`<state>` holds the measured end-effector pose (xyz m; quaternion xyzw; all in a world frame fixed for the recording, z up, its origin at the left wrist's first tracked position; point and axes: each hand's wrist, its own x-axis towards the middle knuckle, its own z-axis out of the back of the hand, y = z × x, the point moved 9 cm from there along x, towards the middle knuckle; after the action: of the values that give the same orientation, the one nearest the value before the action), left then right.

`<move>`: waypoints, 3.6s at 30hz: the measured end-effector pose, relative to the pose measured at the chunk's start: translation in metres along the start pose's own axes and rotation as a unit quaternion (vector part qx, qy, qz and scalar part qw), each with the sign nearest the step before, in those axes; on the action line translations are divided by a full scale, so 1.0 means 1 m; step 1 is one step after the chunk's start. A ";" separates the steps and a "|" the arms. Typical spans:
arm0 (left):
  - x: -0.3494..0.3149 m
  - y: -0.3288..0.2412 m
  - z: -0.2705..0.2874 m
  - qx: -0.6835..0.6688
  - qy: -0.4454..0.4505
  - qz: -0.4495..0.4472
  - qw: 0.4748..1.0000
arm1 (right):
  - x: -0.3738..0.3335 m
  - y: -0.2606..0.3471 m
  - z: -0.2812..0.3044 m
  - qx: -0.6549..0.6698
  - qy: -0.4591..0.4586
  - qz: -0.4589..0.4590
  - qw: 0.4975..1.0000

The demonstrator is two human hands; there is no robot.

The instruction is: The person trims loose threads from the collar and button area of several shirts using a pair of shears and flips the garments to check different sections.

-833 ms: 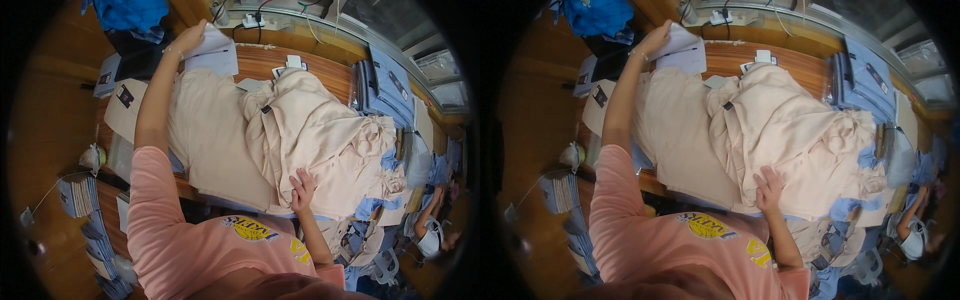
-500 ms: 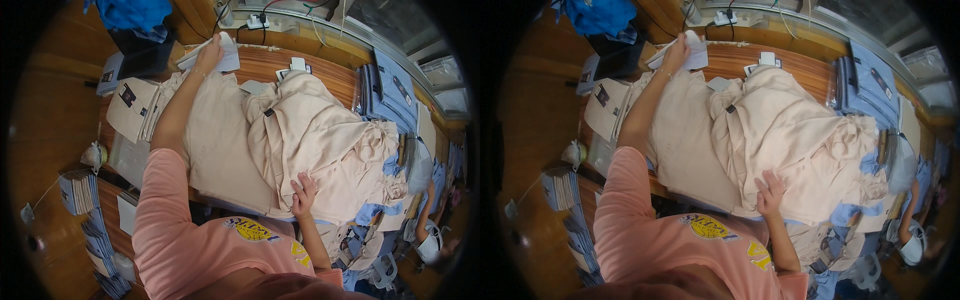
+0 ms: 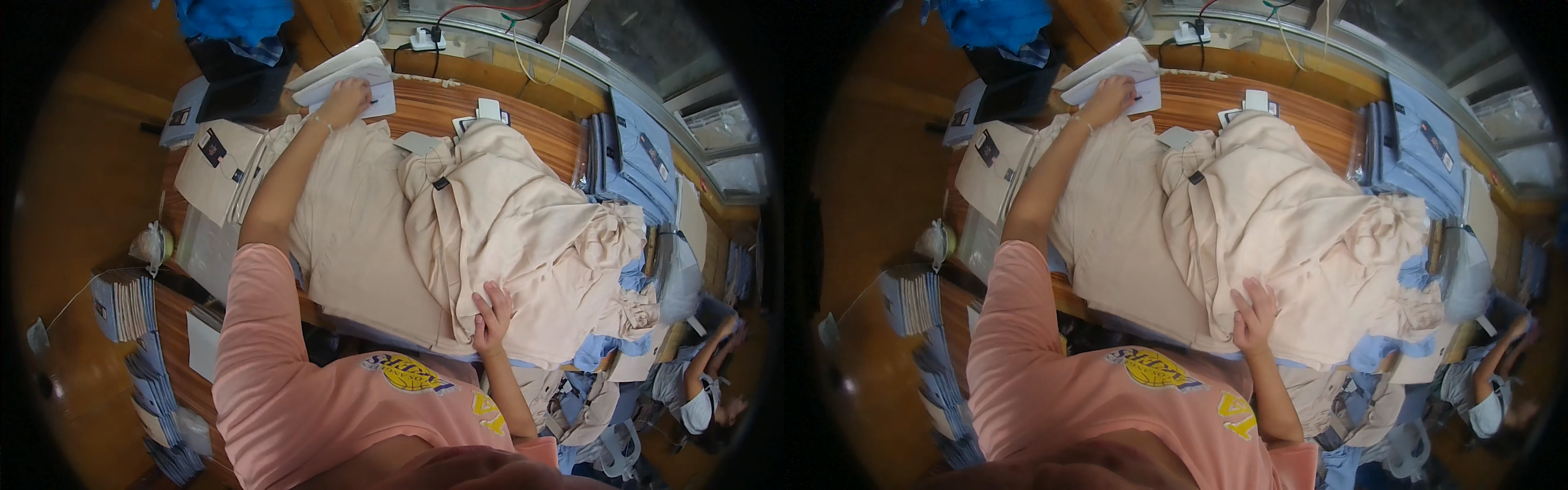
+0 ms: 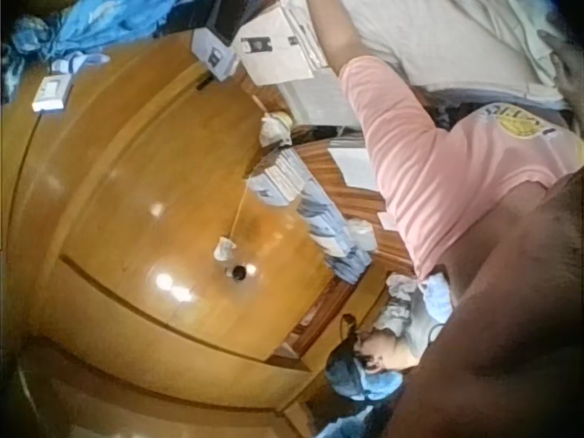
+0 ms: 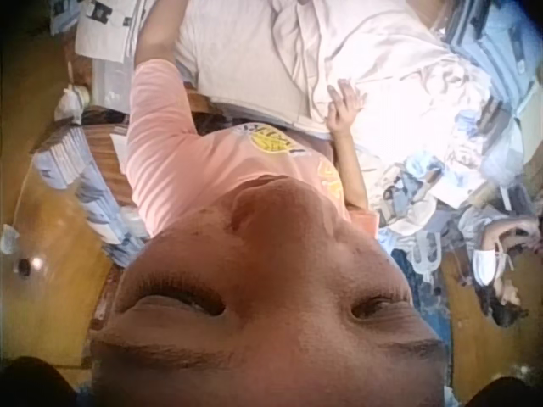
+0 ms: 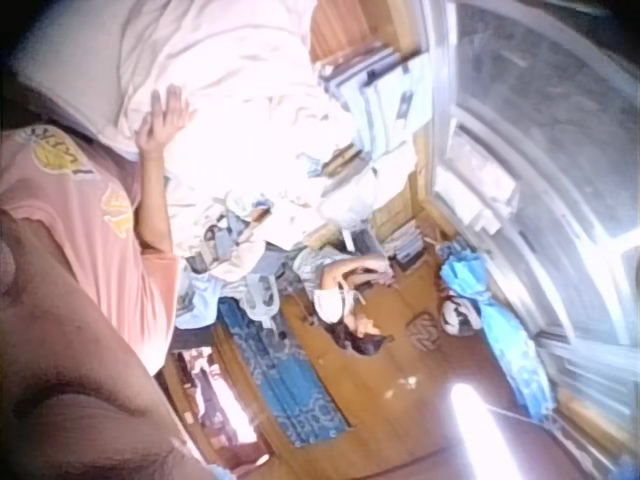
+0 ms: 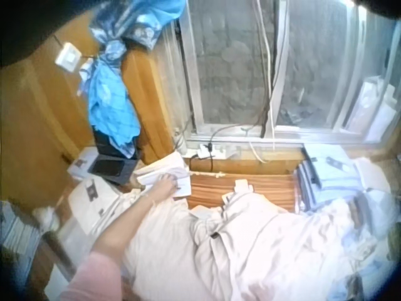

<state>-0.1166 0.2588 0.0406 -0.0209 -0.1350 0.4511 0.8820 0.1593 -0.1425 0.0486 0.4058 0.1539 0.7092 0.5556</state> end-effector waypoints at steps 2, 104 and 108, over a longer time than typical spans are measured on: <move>0.000 0.000 0.030 -0.107 -0.061 0.066 0.990 | 0.001 -0.001 0.000 -0.002 0.004 0.003 1.000; -0.184 -0.335 0.099 -0.446 -0.032 0.041 0.893 | 0.022 0.055 0.103 0.031 -0.071 -0.051 0.996; -0.189 -0.331 0.089 -0.471 -0.008 0.050 0.881 | 0.019 0.050 0.098 0.048 -0.033 -0.075 0.995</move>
<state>0.0174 -0.0962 0.1376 -0.4370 -0.3373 0.3784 0.7431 0.1978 -0.1647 0.1510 0.4427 0.1990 0.6434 0.5919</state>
